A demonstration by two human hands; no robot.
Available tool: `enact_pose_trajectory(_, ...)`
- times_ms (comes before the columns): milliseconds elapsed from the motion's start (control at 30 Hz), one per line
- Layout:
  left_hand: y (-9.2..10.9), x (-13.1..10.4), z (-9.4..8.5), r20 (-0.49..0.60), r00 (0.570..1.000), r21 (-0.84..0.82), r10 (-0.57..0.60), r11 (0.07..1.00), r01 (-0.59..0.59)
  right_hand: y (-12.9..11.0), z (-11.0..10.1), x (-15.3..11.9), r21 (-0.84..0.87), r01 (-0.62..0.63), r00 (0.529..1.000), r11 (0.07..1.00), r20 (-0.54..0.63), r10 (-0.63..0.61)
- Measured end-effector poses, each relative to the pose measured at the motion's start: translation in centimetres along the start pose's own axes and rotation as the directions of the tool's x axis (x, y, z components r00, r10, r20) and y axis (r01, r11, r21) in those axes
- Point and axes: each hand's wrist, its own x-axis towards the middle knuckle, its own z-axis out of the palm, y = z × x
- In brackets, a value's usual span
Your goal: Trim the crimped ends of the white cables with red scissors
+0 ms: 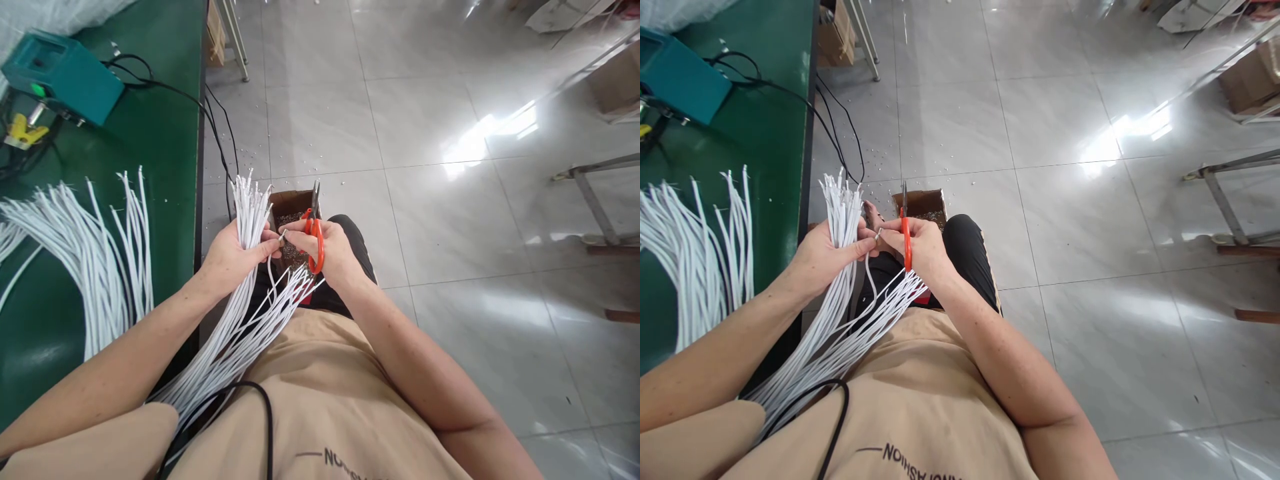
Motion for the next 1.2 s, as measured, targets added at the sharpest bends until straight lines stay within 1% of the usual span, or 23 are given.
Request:
enact_pose_trajectory(100,-0.1,0.1,-0.2,0.073,0.997,-0.088,0.002,0.996,0.005,0.4,-0.1,0.0,0.105,-0.014,0.999,0.994,0.054,0.008)
enact_pose_trajectory(167,-0.1,0.2,-0.3,0.151,0.988,-0.175,-0.028,0.983,0.054,0.9,-0.1,0.1,0.179,-0.026,0.990,0.984,0.139,0.001)
enact_pose_trajectory(233,-0.1,0.2,-0.3,0.203,0.977,-0.221,-0.061,0.969,0.107,1.2,-0.2,0.2,0.197,-0.041,0.981,0.980,0.192,0.002)
enact_pose_trajectory(267,-0.1,0.2,-0.3,0.204,0.976,-0.221,-0.074,0.968,0.119,1.3,-0.2,0.3,0.182,-0.039,0.983,0.983,0.184,0.005)
enact_pose_trajectory(367,0.0,0.2,-0.2,0.146,0.986,-0.185,-0.084,0.976,0.111,1.2,-0.1,0.1,0.104,0.001,0.999,0.995,0.035,-0.005)
enact_pose_trajectory(433,-0.1,0.2,-0.2,0.111,0.991,-0.165,-0.076,0.982,0.093,1.0,0.1,0.0,0.063,0.030,0.999,0.998,-0.032,-0.028)
enact_pose_trajectory(633,-0.6,0.3,-0.1,0.065,0.996,-0.131,-0.065,0.989,0.073,1.1,0.7,-0.3,-0.003,0.082,0.996,0.997,-0.045,-0.082)
enact_pose_trajectory(767,-0.3,0.1,-0.2,0.122,0.990,-0.209,-0.078,0.973,0.102,2.1,0.6,0.1,-0.031,0.104,0.992,0.994,-0.067,-0.105)
enact_pose_trajectory(833,0.1,-0.1,-0.2,0.155,0.983,-0.247,-0.101,0.959,0.137,2.6,0.2,0.4,-0.095,0.114,0.986,0.989,-0.108,-0.124)
enact_pose_trajectory(900,0.4,-0.3,-0.2,0.167,0.978,-0.257,-0.122,0.952,0.163,2.8,-0.2,0.7,-0.168,0.138,0.971,0.976,-0.171,-0.167)
enact_pose_trajectory(967,0.5,-0.3,-0.2,0.141,0.980,-0.240,-0.141,0.956,0.172,2.5,-0.5,0.8,-0.220,0.193,0.942,0.956,-0.231,-0.243)
enact_pose_trajectory(1033,0.4,-0.3,-0.2,0.089,0.986,-0.210,-0.145,0.965,0.160,1.8,-0.6,0.8,-0.234,0.260,0.915,0.937,-0.251,-0.316)
enact_pose_trajectory(1100,0.1,-0.2,-0.3,0.057,0.990,-0.179,-0.129,0.974,0.137,1.0,-0.5,0.8,-0.206,0.294,0.910,0.934,-0.238,-0.339)
enact_pose_trajectory(1200,-0.1,-0.1,-0.4,0.052,0.993,-0.151,-0.109,0.982,0.115,0.2,-0.1,0.8,-0.176,0.304,0.921,0.936,-0.198,-0.336)
